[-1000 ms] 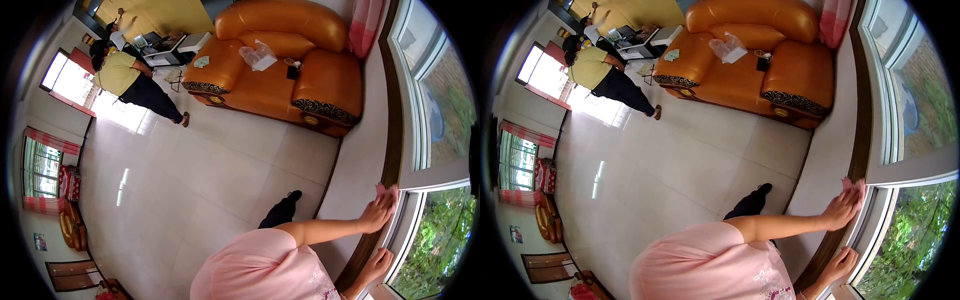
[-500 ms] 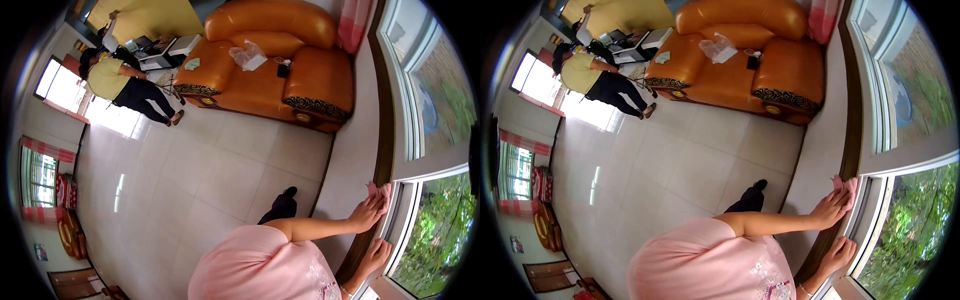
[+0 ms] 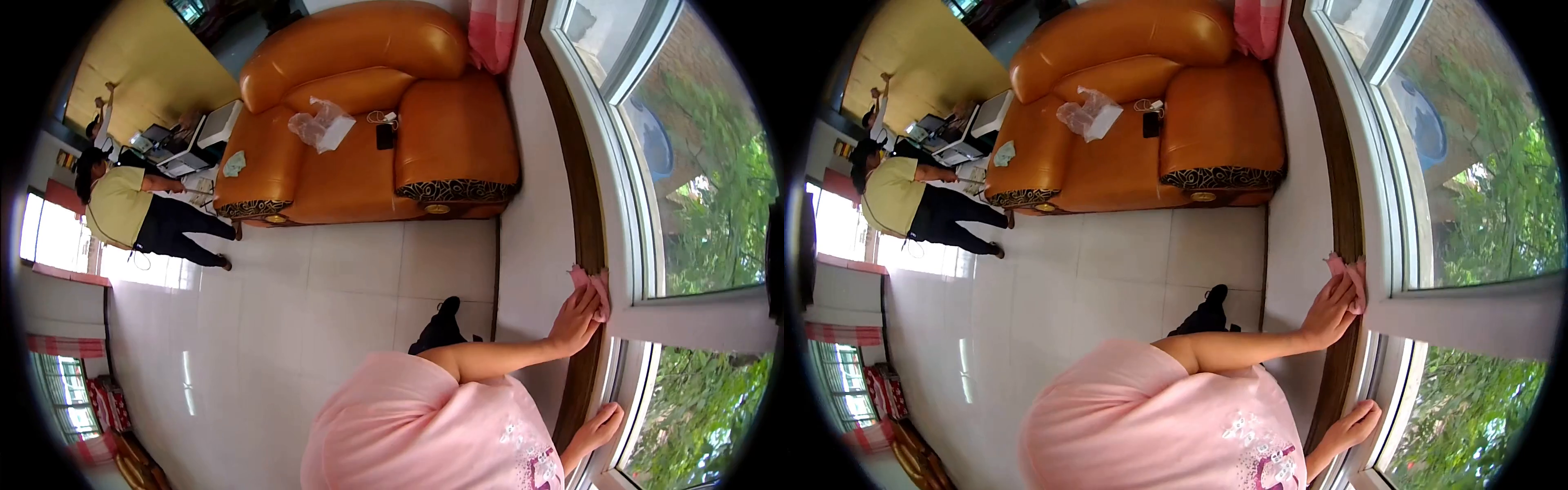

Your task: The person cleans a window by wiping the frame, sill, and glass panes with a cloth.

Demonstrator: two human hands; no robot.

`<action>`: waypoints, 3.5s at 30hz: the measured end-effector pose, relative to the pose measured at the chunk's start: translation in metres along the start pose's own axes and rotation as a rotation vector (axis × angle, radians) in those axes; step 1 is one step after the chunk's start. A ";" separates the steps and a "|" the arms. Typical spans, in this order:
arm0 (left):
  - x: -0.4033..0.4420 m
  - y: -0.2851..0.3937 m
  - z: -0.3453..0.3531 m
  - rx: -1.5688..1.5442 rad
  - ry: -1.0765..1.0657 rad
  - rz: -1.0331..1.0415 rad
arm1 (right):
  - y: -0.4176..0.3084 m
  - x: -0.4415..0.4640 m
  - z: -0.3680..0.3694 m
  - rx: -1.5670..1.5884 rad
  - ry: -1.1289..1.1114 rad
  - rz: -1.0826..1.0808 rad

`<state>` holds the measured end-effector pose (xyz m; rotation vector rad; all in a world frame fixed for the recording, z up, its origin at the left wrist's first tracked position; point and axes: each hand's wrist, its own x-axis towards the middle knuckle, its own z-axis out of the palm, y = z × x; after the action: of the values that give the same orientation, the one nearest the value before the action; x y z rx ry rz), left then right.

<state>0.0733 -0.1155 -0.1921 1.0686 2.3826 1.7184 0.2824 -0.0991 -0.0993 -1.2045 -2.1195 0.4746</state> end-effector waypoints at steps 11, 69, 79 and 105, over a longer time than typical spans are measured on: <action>0.189 -0.085 -0.049 -0.417 0.075 -0.182 | -0.030 0.035 0.055 -0.335 0.196 -0.014; 0.181 -0.030 -0.089 -0.220 -0.062 0.708 | -0.101 0.058 0.078 -0.148 0.065 -0.072; 0.087 0.003 -0.071 -0.319 -0.237 0.592 | -0.085 0.022 0.011 -0.056 0.233 -0.114; 0.067 0.043 -0.078 -0.618 -0.428 0.119 | 0.031 -0.017 -0.123 -0.495 0.945 0.126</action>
<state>0.0136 -0.1380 -0.1000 1.2992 1.4259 1.8340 0.3931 -0.0987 -0.0341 -1.4383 -1.3502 -0.5320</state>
